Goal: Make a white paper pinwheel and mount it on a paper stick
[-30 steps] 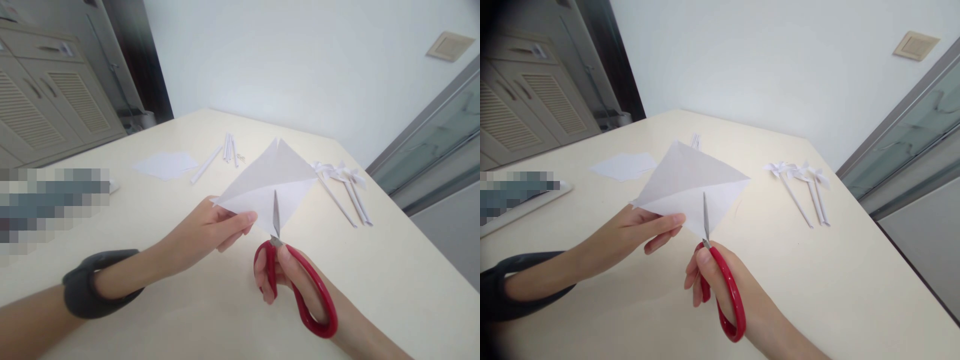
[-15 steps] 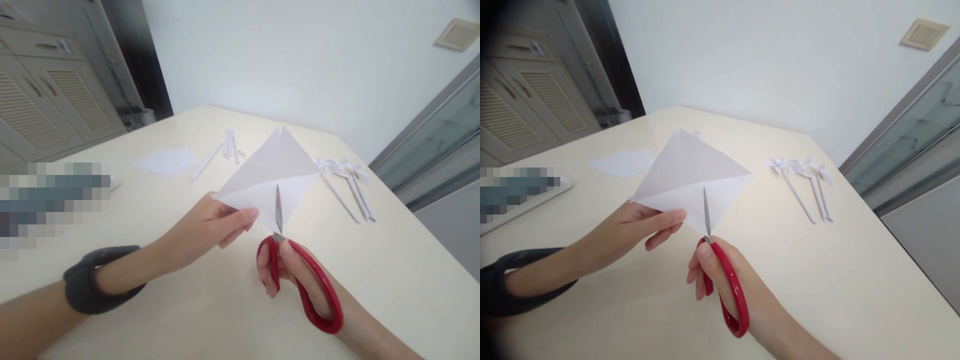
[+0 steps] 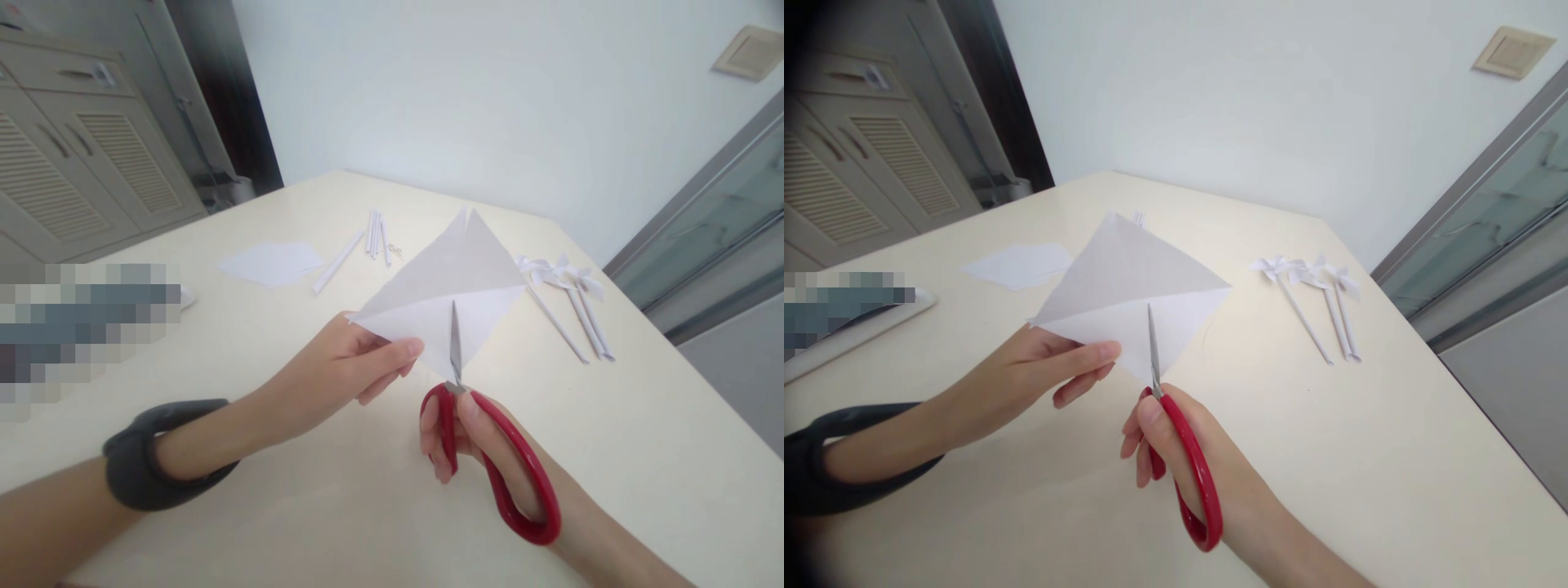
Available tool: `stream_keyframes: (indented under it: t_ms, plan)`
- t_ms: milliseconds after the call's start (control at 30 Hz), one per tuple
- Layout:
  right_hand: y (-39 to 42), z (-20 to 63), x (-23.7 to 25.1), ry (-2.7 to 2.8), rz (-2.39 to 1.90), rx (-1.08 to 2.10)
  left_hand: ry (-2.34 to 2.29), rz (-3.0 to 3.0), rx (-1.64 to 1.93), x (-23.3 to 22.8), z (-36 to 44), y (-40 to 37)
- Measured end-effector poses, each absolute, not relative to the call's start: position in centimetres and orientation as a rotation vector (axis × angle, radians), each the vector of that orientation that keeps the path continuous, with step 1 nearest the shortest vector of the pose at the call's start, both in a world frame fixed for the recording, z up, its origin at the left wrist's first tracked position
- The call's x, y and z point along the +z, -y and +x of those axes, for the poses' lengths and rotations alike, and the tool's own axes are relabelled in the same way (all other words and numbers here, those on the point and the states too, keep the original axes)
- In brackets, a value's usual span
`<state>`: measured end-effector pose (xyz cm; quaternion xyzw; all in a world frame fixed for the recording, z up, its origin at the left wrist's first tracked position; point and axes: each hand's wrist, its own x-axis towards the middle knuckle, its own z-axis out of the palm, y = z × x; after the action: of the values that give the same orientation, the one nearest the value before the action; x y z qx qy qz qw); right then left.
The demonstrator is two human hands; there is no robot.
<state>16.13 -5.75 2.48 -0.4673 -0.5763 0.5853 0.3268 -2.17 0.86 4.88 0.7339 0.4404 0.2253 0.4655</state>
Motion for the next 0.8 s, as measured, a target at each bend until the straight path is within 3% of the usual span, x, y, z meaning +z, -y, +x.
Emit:
stream_keyframes:
  t_ms: [800]
  plan:
    - [5.93,15.98,2.44,1.441,-1.127,1.572,-0.986,1.672,0.628,4.52,-2.41,-1.06]
